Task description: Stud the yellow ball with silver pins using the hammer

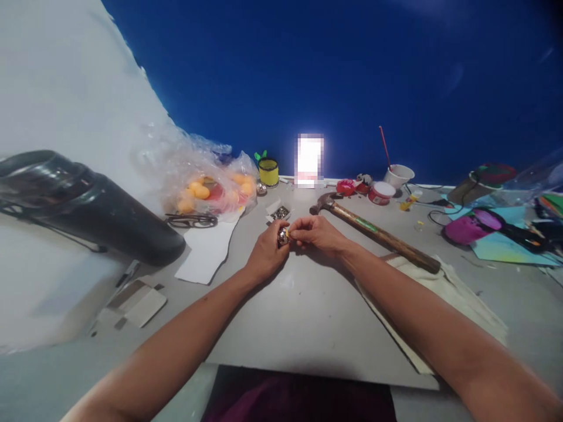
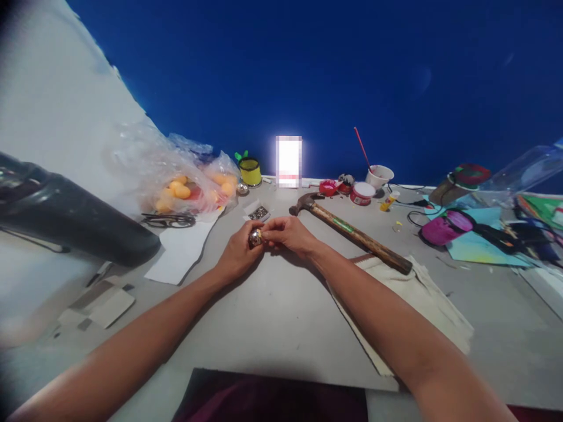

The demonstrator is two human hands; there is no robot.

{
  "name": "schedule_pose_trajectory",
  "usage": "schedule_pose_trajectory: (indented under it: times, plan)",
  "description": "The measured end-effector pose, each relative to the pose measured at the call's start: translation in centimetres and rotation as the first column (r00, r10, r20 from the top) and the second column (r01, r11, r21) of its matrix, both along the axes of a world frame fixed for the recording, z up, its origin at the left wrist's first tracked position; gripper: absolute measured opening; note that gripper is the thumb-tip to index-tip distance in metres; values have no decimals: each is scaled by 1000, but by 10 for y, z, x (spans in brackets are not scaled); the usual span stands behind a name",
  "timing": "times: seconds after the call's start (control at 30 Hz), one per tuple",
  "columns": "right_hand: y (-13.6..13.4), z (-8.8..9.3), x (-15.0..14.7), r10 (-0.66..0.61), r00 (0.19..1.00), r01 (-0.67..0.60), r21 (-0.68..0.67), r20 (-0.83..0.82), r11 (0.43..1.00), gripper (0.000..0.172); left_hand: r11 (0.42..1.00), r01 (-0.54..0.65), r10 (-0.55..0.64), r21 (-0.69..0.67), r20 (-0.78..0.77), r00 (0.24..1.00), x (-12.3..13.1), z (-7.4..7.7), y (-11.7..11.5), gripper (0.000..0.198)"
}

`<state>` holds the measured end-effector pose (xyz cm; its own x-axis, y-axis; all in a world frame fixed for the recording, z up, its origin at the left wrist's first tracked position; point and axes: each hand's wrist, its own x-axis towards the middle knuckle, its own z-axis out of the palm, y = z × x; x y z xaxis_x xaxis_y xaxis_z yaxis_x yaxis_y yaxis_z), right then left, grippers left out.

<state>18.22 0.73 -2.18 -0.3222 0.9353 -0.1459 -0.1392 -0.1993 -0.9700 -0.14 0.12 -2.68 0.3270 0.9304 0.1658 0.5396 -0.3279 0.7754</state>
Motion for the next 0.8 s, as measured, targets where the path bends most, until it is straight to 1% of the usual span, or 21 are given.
schedule_pose_trajectory:
  times: [0.13, 0.27, 0.43, 0.57, 0.67, 0.8]
  plan:
    - [1, -2, 1, -20, 1000, 20, -58, 6, 998, 28, 999, 33, -32, 25, -15, 999, 0, -3, 0, 33]
    - [2, -2, 3, 8, 1000, -10, -88, -22, 996, 29, 999, 49, -49, 19, -35, 998, 0, -4, 0, 30]
    - [3, -4, 3, 68, 997, -69, -62, -22, 996, 26, 999, 49, -50, -8, -44, 998, 1, -1, 1, 25]
    - [4, -5, 2, 86, 996, -87, -65, -15, 994, 28, 998, 62, -62, -7, -66, 996, 1, 2, 1, 19]
    - [5, -5, 2, 95, 995, -95, -68, -14, 993, 29, 996, 85, -84, 1, -63, 994, 1, 1, 1, 17]
    - [5, -5, 2, 104, 994, -106, -79, -33, 991, 29, 997, 80, -80, -3, -61, 995, 0, -1, 1, 16]
